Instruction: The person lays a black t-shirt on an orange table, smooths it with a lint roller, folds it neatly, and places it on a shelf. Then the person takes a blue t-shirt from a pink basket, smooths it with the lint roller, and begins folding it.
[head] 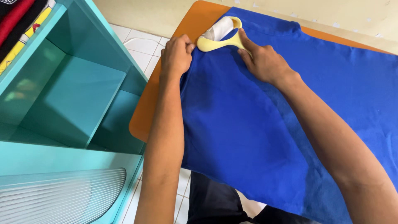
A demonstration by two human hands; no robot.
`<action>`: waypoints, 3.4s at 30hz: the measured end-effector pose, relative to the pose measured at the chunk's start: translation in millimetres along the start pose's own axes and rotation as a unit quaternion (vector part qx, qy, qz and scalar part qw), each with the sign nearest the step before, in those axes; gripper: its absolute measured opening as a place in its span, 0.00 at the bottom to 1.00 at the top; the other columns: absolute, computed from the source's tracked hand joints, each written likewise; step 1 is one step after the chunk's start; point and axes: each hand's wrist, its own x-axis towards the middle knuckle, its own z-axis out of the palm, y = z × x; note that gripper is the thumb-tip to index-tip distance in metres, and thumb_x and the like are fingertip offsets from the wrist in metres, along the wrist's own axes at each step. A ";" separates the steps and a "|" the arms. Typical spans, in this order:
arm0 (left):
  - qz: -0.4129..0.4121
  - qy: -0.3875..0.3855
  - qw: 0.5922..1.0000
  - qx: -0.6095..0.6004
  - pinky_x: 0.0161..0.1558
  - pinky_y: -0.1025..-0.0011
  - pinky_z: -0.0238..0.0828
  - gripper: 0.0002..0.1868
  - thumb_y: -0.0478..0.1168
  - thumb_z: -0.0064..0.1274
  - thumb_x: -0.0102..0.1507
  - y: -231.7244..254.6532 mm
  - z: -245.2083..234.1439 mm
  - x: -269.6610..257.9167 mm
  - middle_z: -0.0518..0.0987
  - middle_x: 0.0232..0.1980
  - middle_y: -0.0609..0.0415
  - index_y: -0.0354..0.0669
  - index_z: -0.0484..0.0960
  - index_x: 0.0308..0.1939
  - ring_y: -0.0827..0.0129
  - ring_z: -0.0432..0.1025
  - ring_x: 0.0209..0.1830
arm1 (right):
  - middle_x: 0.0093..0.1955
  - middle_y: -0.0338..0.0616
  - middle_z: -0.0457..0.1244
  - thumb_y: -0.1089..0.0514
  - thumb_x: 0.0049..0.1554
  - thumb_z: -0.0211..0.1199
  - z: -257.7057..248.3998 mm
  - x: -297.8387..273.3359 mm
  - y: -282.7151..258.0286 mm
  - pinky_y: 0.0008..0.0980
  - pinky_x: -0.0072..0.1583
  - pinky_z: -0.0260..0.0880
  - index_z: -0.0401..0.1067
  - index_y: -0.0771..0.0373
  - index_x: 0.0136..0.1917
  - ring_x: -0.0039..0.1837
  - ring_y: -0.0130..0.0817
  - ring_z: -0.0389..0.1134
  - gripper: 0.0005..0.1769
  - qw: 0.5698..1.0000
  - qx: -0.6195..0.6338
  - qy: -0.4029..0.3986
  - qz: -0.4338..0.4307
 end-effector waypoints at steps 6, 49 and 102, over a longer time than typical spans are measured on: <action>0.014 -0.005 1.000 -0.014 0.51 0.52 0.69 0.05 0.40 0.53 0.67 -0.2 -3.2 -1.5 0.81 0.48 0.50 0.45 0.81 0.43 0.52 0.74 0.53 | 0.47 0.63 0.70 0.41 0.68 0.45 -16.5 -24.9 1.1 0.60 0.61 0.66 0.45 0.42 0.84 0.55 0.67 0.69 0.34 0.998 -0.019 -0.027 0.055; 0.037 -0.095 0.994 0.040 0.71 0.47 0.37 0.21 0.52 0.46 0.71 8.9 9.6 -7.9 0.56 0.77 0.49 0.56 0.72 0.67 0.53 0.46 0.78 | 0.70 0.56 0.63 0.38 0.62 0.50 -67.0 -109.5 73.0 0.47 0.72 0.58 0.53 0.36 0.81 0.74 0.56 0.60 0.35 0.982 0.041 -0.066 0.170; 0.117 -0.072 0.981 0.138 0.71 0.40 0.41 0.31 0.41 0.41 0.68 71.0 67.6 -24.4 0.59 0.78 0.36 0.30 0.61 0.73 0.50 0.50 0.81 | 0.67 0.59 0.64 0.48 0.67 0.50 -41.9 -40.0 76.4 0.47 0.70 0.62 0.50 0.46 0.83 0.70 0.54 0.65 0.33 0.994 0.041 -0.055 0.086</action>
